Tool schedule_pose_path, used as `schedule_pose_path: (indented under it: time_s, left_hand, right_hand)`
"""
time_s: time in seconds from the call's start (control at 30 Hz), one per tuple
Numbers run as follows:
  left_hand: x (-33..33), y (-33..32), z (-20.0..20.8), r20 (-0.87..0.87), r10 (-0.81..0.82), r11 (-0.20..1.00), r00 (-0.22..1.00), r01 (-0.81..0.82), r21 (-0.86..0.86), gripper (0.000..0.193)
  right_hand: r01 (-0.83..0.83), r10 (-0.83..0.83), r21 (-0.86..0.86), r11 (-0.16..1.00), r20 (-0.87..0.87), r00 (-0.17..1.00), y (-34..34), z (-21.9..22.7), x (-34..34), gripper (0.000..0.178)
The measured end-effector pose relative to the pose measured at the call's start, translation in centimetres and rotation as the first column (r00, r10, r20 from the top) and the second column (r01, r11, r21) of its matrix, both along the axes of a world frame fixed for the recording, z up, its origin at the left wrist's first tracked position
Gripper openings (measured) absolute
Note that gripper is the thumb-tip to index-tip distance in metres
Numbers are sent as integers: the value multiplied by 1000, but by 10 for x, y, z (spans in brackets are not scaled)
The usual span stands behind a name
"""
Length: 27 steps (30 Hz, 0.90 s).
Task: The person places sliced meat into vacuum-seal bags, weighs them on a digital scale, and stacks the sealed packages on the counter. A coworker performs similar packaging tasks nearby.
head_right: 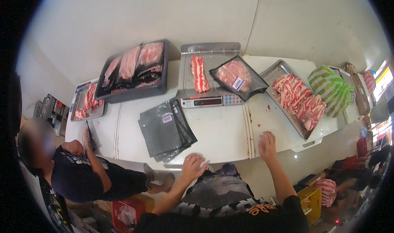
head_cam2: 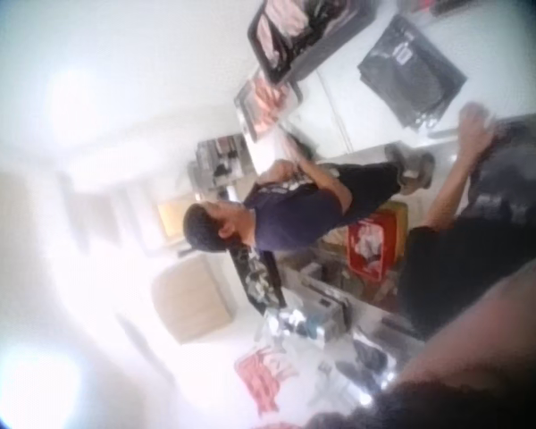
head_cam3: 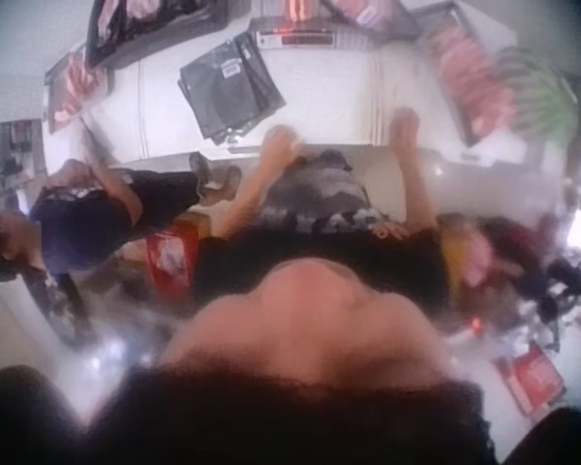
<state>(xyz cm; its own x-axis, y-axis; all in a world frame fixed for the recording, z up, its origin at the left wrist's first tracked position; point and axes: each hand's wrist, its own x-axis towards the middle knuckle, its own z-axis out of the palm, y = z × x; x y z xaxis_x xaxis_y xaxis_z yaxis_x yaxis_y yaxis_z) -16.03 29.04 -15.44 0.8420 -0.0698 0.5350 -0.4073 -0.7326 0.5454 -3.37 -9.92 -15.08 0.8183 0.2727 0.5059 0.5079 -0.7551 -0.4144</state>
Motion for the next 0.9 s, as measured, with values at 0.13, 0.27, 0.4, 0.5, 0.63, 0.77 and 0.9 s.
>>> schedule_pose_path:
  time_s: [0.13, 0.27, 0.4, 0.5, 0.63, 0.77, 0.9]
  left_hand:
    - [3, -5, 7, 11, 38, 999, 999, -39, 37, 24]
    - [6, -3, 10, 9, 12, 999, 1000, -13, 31, 25]
    - [0, -4, -2, -28, 20, 1000, 999, -20, -1, 23]
    - [0, -10, -7, -56, 8, 999, 998, -10, -43, 20]
    - [-7, 4, -11, -7, 14, 1000, 1000, -14, 8, 21]
    - [-12, -3, -11, 52, 55, 998, 997, -55, -13, 21]
    - [-11, -9, -11, 113, 90, 996, 989, -88, -22, 20]
  right_hand:
    - [66, -66, 75, 995, 6, 998, 3, -4, 5, 32]
    - [75, -72, 103, 992, -30, 997, 6, -6, 7, 32]
    - [23, -22, 45, 999, -36, 999, 13, -1, 15, 33]
    - [46, -51, -96, 994, -57, 997, -29, -44, 18, 39]
    - [8, -11, -36, 999, -92, 996, -27, -64, 7, 37]
    - [-99, 97, -274, 957, -23, 995, -49, -66, 23, 64]
    - [-108, 84, -164, 981, -145, 986, -45, -57, 47, 60]
